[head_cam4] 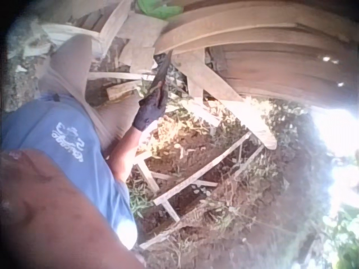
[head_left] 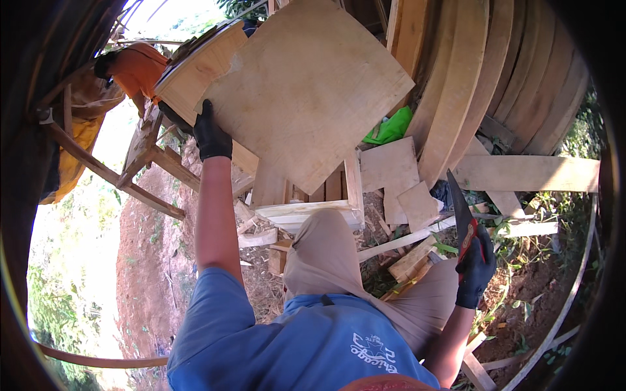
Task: The person saws a piece of plywood on a wooden structure, then places the cut piece into a wooden crate and continues sawing another section of wood.
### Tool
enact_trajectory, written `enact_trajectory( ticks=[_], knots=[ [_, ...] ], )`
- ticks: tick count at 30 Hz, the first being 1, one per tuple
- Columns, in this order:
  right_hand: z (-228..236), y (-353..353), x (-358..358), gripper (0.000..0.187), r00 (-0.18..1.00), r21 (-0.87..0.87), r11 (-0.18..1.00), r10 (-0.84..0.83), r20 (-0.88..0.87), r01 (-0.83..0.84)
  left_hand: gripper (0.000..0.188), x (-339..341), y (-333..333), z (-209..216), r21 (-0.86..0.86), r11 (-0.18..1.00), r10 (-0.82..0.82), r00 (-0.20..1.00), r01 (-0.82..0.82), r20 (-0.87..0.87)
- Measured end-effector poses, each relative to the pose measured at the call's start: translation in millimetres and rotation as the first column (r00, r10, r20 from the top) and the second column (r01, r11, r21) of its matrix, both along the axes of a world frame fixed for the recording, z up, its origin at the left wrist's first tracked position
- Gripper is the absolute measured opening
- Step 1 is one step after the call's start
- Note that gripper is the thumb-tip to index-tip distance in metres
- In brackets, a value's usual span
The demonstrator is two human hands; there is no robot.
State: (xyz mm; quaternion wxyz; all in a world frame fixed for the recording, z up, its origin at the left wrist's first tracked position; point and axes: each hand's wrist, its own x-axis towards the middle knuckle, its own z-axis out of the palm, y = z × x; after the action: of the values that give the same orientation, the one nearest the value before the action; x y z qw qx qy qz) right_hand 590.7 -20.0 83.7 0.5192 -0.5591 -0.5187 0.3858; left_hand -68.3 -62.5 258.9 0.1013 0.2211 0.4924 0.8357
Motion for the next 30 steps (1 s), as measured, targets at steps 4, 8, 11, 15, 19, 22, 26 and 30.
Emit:
enact_trajectory(
  ticks=[4,8,11,15,19,22,26,30],
  knots=[
    [15.3,12.8,-35.6,0.040,1.000,-0.104,0.994,0.019,-0.013,-0.021,0.052,8.0,4.3,-50.1,0.081,0.991,-0.118,0.983,0.108,0.139],
    [-17.2,47.1,-53.6,0.045,0.991,-0.108,0.987,0.122,0.045,-0.117,0.054,42.7,22.2,-105.0,0.143,0.984,-0.138,0.971,0.111,0.194],
    [-14.7,54.6,-77.2,0.053,0.986,-0.316,0.934,0.153,-0.061,-0.165,0.053,77.5,21.0,-125.7,0.115,0.983,-0.170,0.938,0.141,0.301],
    [-50.1,70.4,-86.4,0.057,0.981,-0.296,0.936,0.194,-0.020,-0.191,0.057,114.1,23.7,-152.3,0.134,0.962,-0.272,0.850,0.236,0.452],
    [-44.1,56.3,-124.4,0.047,0.944,-0.348,0.878,0.293,-0.153,-0.329,0.056,107.5,4.8,-195.6,0.229,0.902,-0.430,0.811,0.366,0.396],
    [-29.9,47.2,-121.4,0.036,0.894,-0.398,0.808,0.331,-0.301,-0.434,0.054,134.4,-11.4,-193.8,0.211,0.884,-0.466,0.770,0.416,0.436],
    [-21.6,43.1,-126.8,0.024,0.792,-0.381,0.790,0.205,-0.575,-0.480,0.054,164.2,-26.8,-174.3,0.212,0.754,-0.648,0.651,0.622,0.395],
    [-23.1,43.5,-129.4,0.027,0.785,-0.385,0.782,0.204,-0.584,-0.490,0.055,202.7,-48.9,-185.4,-0.035,0.629,-0.702,0.587,0.777,0.403]
  ],
)
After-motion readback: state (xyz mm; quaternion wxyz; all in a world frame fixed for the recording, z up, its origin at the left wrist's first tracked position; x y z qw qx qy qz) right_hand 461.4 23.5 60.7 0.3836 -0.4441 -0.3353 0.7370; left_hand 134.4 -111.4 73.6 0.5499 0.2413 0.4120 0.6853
